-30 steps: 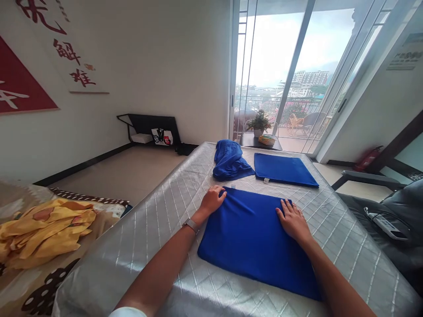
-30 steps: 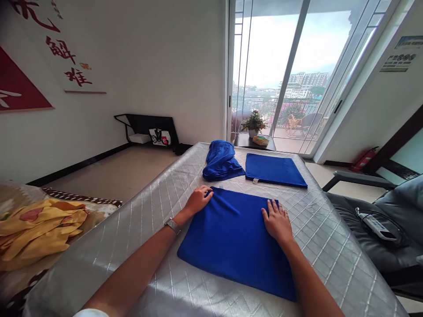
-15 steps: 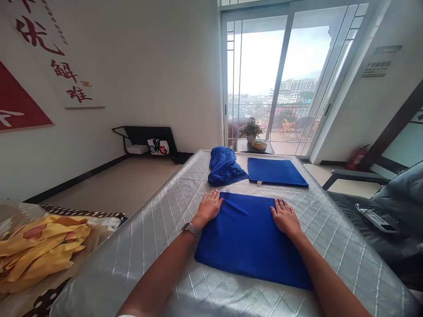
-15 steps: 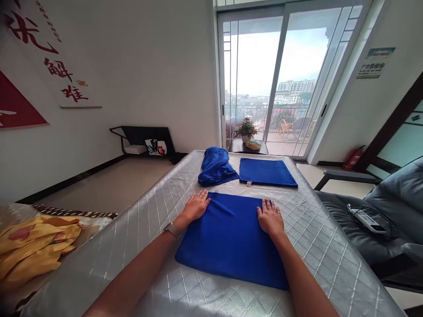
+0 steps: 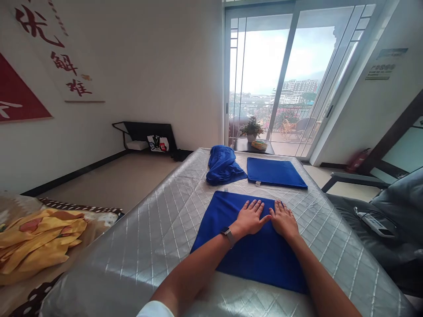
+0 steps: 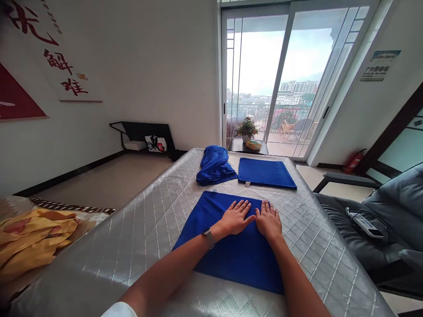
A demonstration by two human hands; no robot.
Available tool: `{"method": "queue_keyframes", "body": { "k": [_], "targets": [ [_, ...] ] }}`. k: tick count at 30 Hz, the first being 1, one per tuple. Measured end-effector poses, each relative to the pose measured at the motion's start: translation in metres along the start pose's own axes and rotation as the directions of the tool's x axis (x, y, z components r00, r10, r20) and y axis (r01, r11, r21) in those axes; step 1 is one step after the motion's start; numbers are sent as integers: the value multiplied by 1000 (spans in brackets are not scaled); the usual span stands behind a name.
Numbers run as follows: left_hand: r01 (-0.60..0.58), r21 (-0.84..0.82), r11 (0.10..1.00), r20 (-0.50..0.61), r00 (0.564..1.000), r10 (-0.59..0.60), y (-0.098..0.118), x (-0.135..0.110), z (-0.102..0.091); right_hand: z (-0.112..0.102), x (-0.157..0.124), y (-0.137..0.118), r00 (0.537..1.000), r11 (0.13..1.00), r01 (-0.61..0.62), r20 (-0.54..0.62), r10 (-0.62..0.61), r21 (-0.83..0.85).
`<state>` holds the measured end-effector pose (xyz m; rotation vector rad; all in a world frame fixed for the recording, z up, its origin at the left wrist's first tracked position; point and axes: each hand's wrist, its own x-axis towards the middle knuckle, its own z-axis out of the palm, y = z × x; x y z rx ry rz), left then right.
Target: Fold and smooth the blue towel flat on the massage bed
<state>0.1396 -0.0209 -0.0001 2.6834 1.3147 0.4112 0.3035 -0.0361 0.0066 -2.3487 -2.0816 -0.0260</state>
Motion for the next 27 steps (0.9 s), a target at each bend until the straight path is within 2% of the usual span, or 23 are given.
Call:
{"method": "queue_keyframes", "body": {
  "k": [5,10,14,17,21,24,27],
  "targets": [
    [142,25,989,25,989,-143,-58,-38,-28,-3,-1,-4,999,998,-35,7,34,50],
    [313,74,947,50,947,-317,-120,-84,-50,-3,-1,-4,999,996,-52,11,51,69],
    [335,57,940,55,939,-338,-149,-110,-56,-4,0,-4,998,995,-62,20,60,78],
    [334,42,941,-6,942,-334,-145,-122,-61,-5,0,-4,998,995,-65,19,64,75],
    [279,72,957,-100,957,-272,-107,-141,-68,-5,-1,-5,998,997,-56,11,56,60],
    [163,94,982,-50,986,-159,-75,-164,-65,-4,-1,-4,998,997,-57,10,56,57],
    [112,86,990,43,992,-116,-61,-187,-60,-2,-1,-4,999,997,-46,-1,47,55]
  ]
}}
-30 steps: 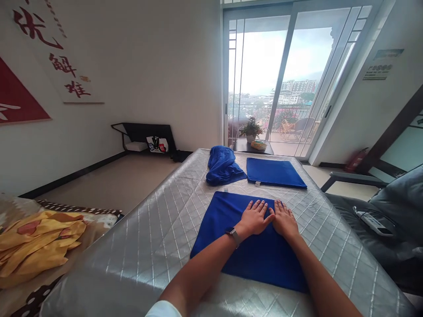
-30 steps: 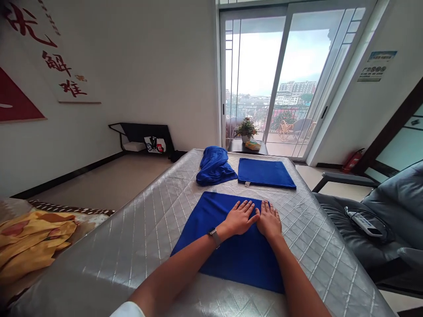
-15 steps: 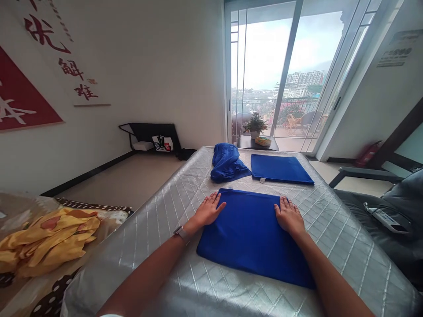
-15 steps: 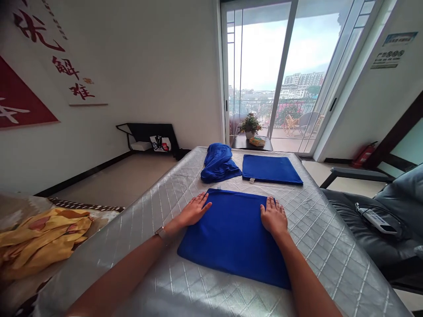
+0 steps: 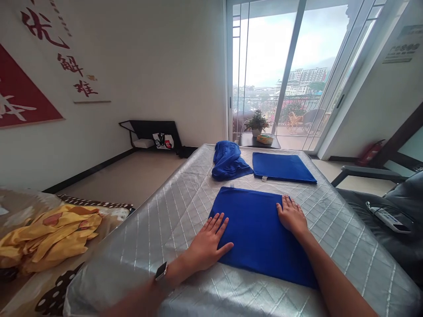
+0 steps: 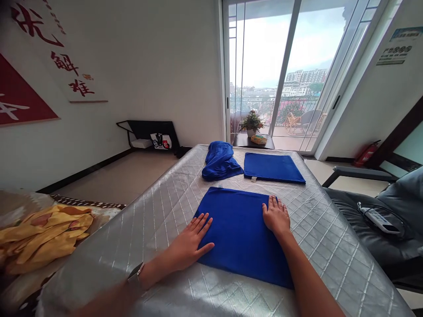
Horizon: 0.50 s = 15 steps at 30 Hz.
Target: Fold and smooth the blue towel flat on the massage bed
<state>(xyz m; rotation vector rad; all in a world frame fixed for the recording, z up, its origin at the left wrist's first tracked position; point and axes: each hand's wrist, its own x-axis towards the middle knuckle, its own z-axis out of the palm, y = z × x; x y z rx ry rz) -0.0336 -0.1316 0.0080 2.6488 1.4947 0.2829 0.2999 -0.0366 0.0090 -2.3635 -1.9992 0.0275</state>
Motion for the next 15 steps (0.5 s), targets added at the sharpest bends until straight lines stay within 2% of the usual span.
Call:
{"method": "queue_keyframes", "body": {
  "k": [3,10,12,15],
  "targets": [
    [34,-10,999,46,998,-34,-6,-16,0,1,1,1,1000,1000,5,-6,-5,-3],
    [131,-22,991,57,990,-129,-20,-35,-8,1,1,1,1000,1000,5,-6,-5,9],
    [135,-21,991,19,991,-135,-18,-38,-11,0,1,1,1000,1000,3,-4,-3,16],
    [210,-15,978,-114,971,-210,-11,-39,-19,0,1,1,1000,1000,0,2,0,27]
  ]
}}
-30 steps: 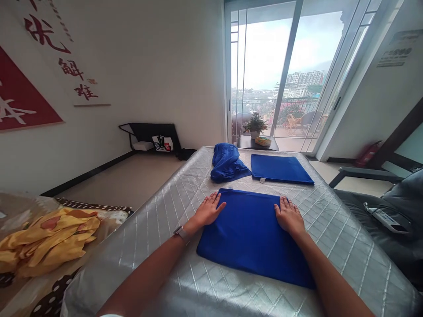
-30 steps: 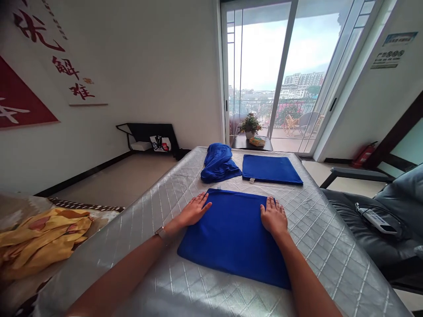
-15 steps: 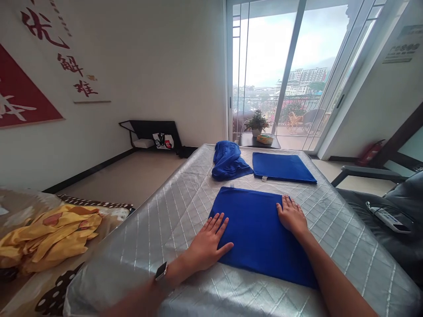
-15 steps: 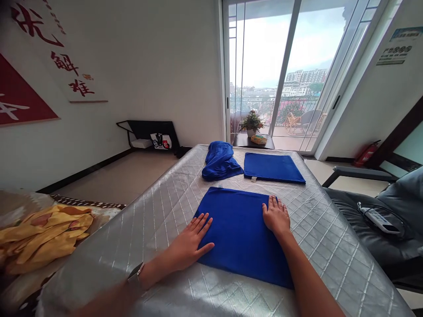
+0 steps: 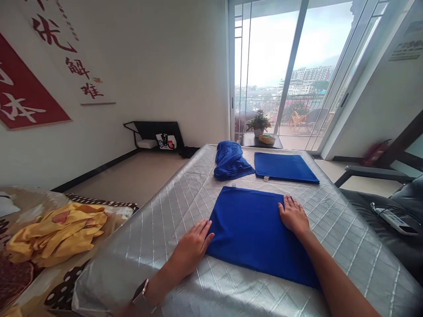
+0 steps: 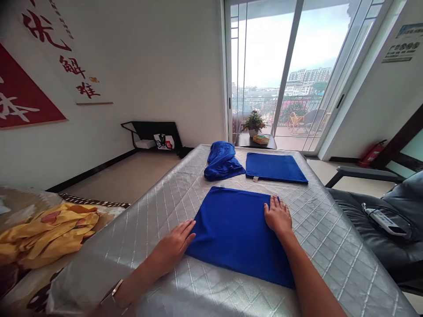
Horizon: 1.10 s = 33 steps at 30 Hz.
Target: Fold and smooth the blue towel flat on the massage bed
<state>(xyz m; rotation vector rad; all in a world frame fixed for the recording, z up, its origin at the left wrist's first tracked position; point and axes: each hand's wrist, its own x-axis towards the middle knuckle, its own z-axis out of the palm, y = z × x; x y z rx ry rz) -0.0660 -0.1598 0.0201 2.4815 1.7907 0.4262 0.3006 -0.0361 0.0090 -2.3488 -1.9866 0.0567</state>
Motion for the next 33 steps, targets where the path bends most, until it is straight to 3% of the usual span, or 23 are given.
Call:
{"method": "queue_keyframes", "body": {
  "k": [4,13,26,33],
  "targets": [
    [139,58,989,-87,987,-134,11,1,-12,0,0,0,1000,1000,0,-2,0,-1],
    [248,146,958,72,963,-260,17,-6,-20,1,1,1,1000,1000,9,-14,-9,-23],
    [302,29,953,120,945,-303,8,-20,-21,5,4,3,1000,1000,15,-15,-15,0],
    [307,-4,952,191,934,-301,3,-16,-28,1,0,1,1000,1000,15,-18,-15,-19]
  ]
}}
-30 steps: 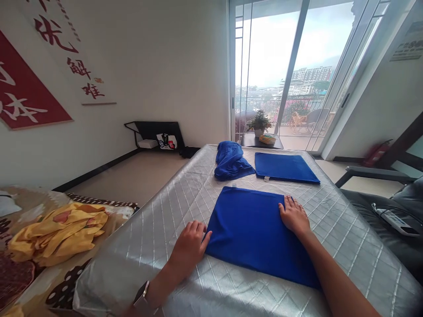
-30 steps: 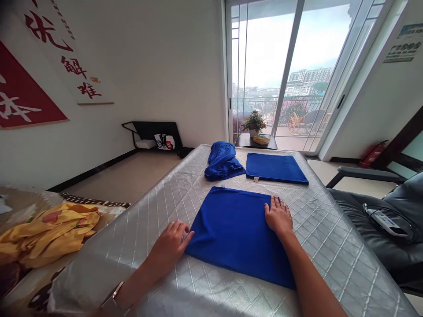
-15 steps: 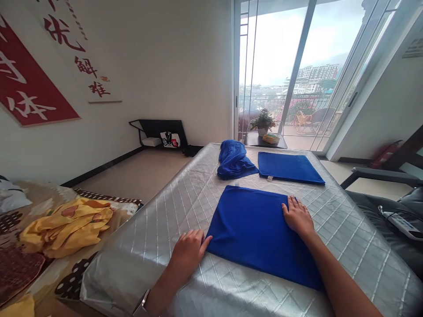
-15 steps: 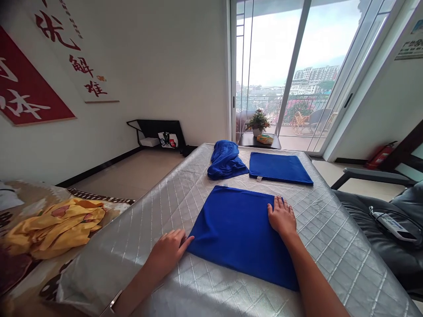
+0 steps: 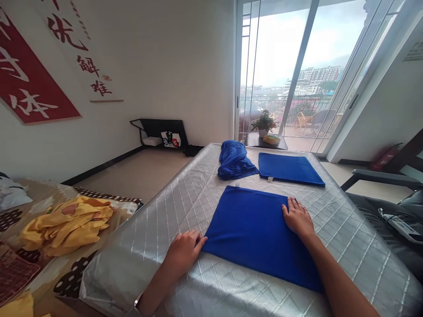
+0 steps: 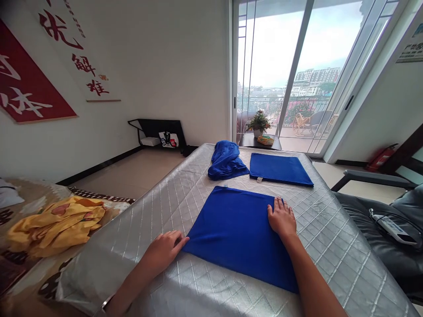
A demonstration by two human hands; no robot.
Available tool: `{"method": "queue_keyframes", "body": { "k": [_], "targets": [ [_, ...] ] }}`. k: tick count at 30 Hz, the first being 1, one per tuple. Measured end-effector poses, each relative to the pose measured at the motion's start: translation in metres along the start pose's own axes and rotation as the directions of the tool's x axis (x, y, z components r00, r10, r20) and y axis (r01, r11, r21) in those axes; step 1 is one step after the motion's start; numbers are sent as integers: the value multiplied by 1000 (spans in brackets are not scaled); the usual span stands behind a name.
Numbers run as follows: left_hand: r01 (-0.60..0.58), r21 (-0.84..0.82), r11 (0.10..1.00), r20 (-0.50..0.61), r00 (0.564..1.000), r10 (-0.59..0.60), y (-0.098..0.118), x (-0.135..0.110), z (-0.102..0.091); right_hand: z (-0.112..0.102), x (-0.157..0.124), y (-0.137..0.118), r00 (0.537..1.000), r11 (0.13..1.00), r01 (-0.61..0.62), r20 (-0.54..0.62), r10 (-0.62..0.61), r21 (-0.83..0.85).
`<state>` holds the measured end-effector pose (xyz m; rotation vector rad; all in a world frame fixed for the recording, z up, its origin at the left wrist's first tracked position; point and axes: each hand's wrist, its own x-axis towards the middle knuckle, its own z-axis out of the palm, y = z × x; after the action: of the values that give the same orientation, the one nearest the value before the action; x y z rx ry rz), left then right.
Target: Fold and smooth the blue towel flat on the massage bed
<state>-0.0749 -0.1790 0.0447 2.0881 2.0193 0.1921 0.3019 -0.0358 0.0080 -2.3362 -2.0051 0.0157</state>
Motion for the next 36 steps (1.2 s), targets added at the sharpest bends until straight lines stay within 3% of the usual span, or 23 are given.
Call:
{"method": "queue_keyframes", "body": {
  "k": [6,10,12,16,19,21,24,27,31,34,36],
  "targets": [
    [-3,-31,1000,44,999,5,-3,4,-9,-5,-6,-2,998,999,8,-57,-11,-46],
    [-36,-24,999,-99,994,34,7,6,-5,-6,-11,-7,995,995,53,-85,-60,-89],
    [-148,-54,987,-158,978,138,20,9,-1,-5,-12,-9,996,994,65,-54,-70,-83],
    [-488,-81,869,-145,869,474,52,30,3,-2,-10,-9,998,997,60,13,-59,-39],
    [-600,-30,800,-89,798,596,65,59,10,0,-7,-6,997,997,73,21,-72,-14],
    [-581,5,814,-53,813,580,64,78,18,1,-6,-4,996,997,83,19,-83,-11],
    [-495,32,869,-32,868,496,50,94,32,3,-4,-3,996,996,89,28,-89,-5],
    [-452,40,891,-28,891,453,30,94,40,3,-1,-2,995,996,93,33,-93,1],
    [-400,57,915,-28,915,402,14,92,38,2,4,2,995,995,100,7,-100,-1],
    [-360,75,930,-55,930,365,25,105,29,2,9,4,994,994,110,-26,-110,1],
    [-396,73,916,-64,914,400,47,120,25,4,11,5,994,994,109,-19,-109,8]
  ]
}}
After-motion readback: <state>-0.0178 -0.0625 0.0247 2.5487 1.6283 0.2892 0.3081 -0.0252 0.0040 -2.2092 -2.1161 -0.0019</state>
